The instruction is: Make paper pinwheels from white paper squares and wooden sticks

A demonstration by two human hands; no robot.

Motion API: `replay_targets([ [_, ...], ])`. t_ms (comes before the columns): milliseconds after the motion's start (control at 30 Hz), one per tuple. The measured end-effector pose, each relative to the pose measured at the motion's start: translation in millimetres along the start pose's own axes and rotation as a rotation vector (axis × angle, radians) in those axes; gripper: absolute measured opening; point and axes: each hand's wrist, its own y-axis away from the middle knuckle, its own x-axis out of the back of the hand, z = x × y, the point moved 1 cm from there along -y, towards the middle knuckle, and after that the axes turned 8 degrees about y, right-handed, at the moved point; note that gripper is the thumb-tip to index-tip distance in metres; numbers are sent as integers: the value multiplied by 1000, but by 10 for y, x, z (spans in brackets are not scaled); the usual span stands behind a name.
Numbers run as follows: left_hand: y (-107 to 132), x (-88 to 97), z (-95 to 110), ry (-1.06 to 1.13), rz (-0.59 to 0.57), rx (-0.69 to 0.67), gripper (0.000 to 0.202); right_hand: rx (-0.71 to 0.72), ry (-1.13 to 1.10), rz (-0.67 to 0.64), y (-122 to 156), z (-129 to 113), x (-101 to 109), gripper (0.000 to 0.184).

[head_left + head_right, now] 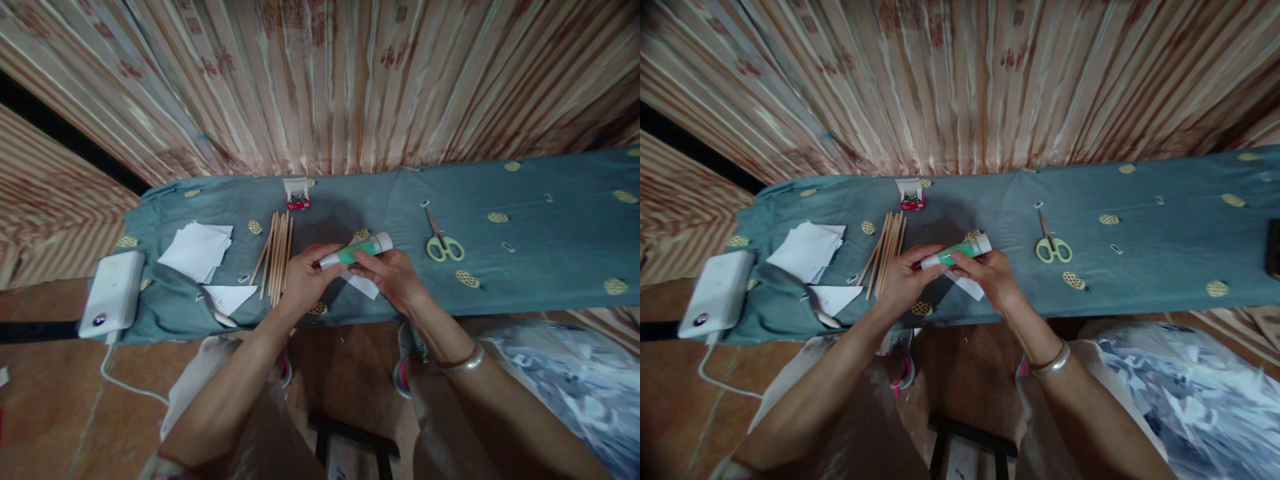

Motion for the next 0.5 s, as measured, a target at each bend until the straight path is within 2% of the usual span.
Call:
replay_targets([
  [67, -56, 41, -44, -24, 50, 25, 34, 57, 103, 12, -18, -6, 73, 41],
  [133, -123, 105, -78, -95, 110, 19, 34, 152, 261, 81, -8, -21, 200, 38],
  [267, -252, 249, -111, -370, 137, -108, 29, 377, 794, 194, 127, -59, 465, 22],
  [367, -316, 318, -127, -634, 94, -211, 26, 545, 1106, 134, 273, -52, 565, 19],
  [500, -293, 298, -70, -912, 30, -383, 32, 738, 1280, 17, 396, 30, 605, 21],
])
